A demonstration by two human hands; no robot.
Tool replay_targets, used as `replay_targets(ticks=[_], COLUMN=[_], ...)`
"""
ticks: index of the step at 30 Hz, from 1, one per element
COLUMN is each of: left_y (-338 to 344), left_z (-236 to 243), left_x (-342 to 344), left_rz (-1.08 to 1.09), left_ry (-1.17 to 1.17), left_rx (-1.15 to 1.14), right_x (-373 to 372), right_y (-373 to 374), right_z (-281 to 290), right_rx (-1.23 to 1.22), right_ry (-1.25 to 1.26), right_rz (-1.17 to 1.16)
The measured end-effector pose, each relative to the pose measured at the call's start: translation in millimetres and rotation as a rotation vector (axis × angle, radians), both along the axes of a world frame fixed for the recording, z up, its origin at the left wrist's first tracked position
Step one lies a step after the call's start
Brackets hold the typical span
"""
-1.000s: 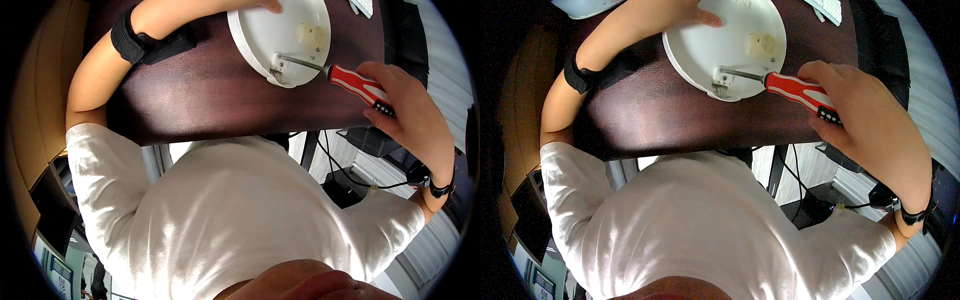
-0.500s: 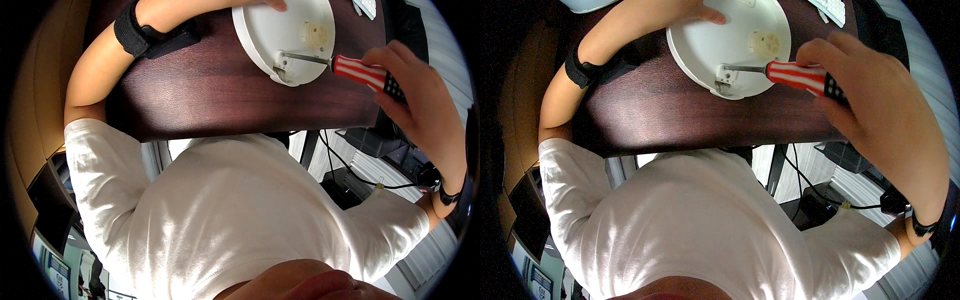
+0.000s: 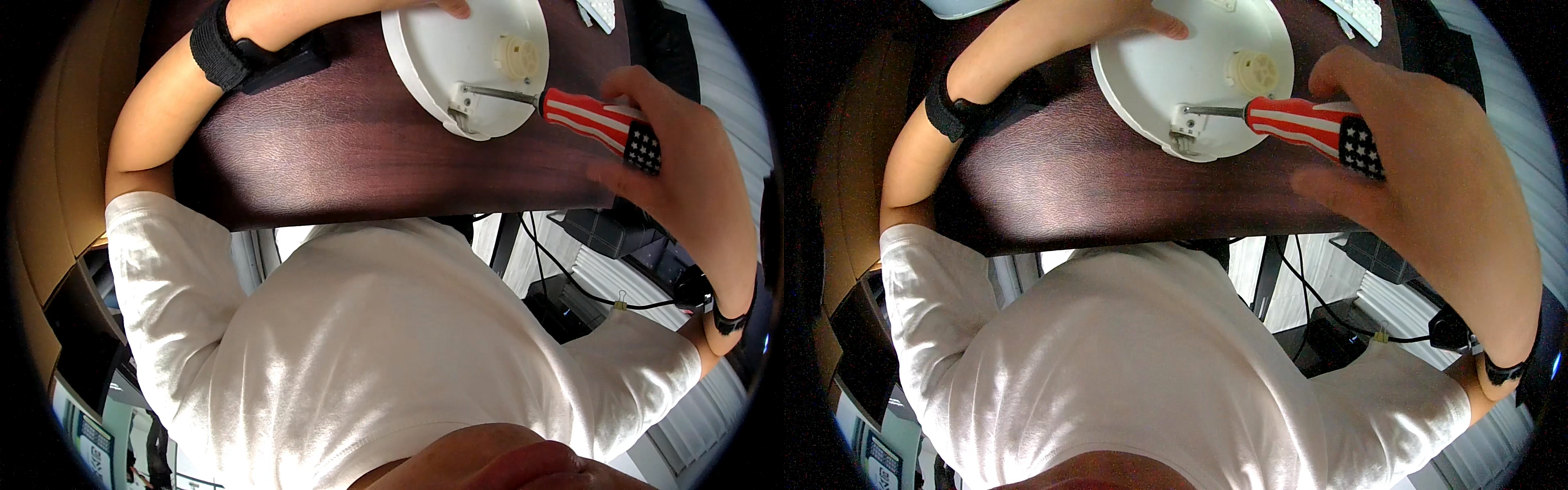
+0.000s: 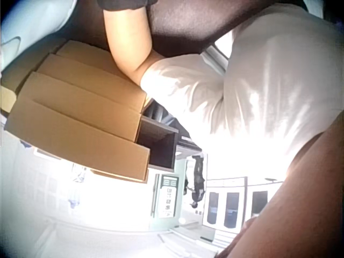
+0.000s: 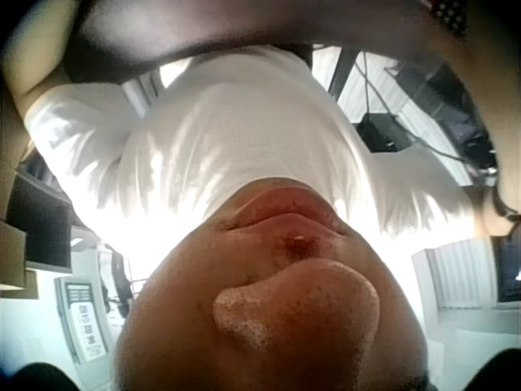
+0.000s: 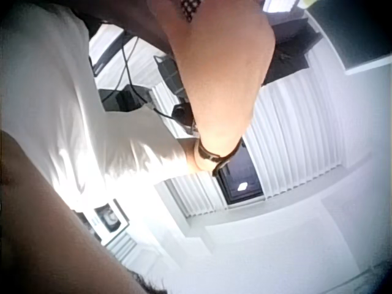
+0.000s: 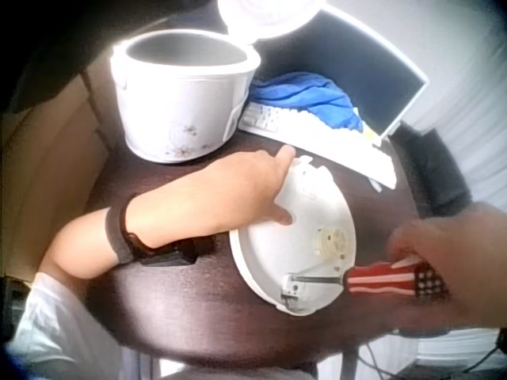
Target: The person uses a screwdriver to remove screws from a white circular plastic cover, then separates the cover from a larger white cylindrical device. They continue to unscrew internal components and manipulate wires inside the device.
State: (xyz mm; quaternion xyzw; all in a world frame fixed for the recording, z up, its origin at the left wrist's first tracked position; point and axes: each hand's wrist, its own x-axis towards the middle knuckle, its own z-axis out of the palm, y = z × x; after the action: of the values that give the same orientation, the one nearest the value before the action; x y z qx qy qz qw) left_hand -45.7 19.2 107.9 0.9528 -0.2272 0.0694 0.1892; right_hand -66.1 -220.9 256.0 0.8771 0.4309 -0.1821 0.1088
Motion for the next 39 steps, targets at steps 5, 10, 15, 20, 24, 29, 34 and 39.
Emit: replay_targets(ticks=[5,10,15,20,24,29,34,39], left_y=[1.8,-0.6,1.3,2.8,-14.7,-30.7,-47.4,-60.0], left_z=[0.0,-0.4,-3.0,3.4,-3.5,-4.5,18.4,-4.4], left_x=[0.7,3.8,-0.1,-10.4,0.9,-7.1,-25.1,-13.7], left_rz=[-0.005,-0.027,0.0,0.005,-0.022,0.047,0.19,0.121], left_ry=[0.015,-0.005,-0.014,-0.021,0.07,0.116,0.166,0.024], left_rx=[-0.013,-0.027,-0.008,-0.022,-0.018,-0.14,-0.01,-0.037], right_x=[5.0,-7.3,5.0,-2.9,-0.3,-4.6,5.5,7.5], right_y=[2.0,11.3,-2.9,1.1,-20.7,-2.6,-5.5,-34.1], right_z=[4.9,3.5,-1.9,-2.6,-23.6,-9.1,-7.5,-24.5], right_rx=[-0.038,-0.037,-0.043,-0.033,0.049,-0.391,-0.563,-0.51], right_ry=[-0.086,-0.12,-0.154,-0.105,-0.121,-0.028,0.022,-0.004], right_rz=[0.173,0.097,0.176,0.082,0.105,-0.094,0.065,0.313])
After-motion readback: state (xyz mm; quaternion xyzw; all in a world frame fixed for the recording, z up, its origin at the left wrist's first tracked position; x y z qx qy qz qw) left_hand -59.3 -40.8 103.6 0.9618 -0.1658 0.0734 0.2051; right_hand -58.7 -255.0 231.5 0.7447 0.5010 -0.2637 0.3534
